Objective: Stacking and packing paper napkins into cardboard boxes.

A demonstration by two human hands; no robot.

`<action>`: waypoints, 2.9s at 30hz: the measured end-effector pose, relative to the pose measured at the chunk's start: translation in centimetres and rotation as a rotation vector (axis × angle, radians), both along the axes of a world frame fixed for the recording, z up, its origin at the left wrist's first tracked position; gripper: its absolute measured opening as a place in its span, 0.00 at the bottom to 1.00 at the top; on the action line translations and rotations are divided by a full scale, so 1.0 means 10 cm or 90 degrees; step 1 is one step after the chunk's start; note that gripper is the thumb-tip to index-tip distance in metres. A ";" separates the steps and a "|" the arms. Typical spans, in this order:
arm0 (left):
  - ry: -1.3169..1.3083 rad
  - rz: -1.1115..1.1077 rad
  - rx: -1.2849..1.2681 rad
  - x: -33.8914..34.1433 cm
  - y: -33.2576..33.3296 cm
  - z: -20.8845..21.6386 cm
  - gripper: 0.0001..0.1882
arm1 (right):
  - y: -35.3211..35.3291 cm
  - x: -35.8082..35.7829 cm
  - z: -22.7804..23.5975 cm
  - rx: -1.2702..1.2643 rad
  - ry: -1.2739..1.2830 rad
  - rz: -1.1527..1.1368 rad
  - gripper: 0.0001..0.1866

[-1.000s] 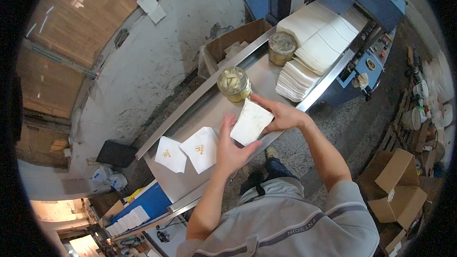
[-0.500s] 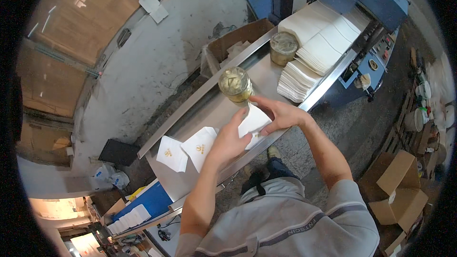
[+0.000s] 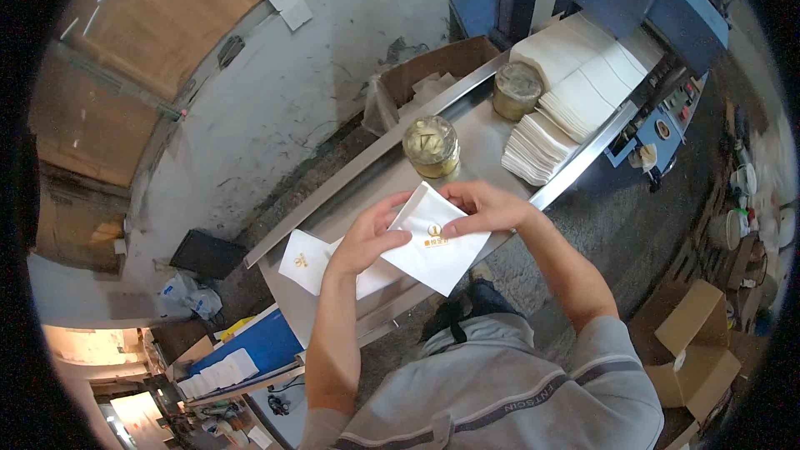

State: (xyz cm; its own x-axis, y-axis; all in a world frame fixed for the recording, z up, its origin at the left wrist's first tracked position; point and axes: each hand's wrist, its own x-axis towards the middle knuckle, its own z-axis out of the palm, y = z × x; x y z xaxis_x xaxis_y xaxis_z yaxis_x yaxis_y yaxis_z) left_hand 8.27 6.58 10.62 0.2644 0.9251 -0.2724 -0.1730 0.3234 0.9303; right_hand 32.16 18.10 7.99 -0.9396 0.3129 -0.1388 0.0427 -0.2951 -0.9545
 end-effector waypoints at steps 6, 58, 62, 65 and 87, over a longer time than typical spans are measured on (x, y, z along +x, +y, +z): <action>0.320 0.535 0.063 -0.17 -0.80 -0.34 0.33 | -0.10 0.10 -0.05 -0.091 -0.016 -0.218 0.29; 0.870 0.523 0.021 -2.26 -2.09 -0.84 0.38 | -0.89 -2.34 -0.42 0.206 -0.280 0.337 0.31; 0.860 0.396 -0.097 -2.33 -1.95 -0.72 0.33 | -0.93 -2.33 -0.55 0.387 -0.240 0.286 0.30; 0.813 0.386 -0.132 -2.34 -2.00 -0.70 0.29 | -1.09 -2.30 -0.33 0.483 -0.237 0.207 0.29; -0.266 0.610 -0.015 -0.96 -1.36 -0.23 0.21 | -1.29 -1.93 0.32 -0.116 0.039 -0.190 0.50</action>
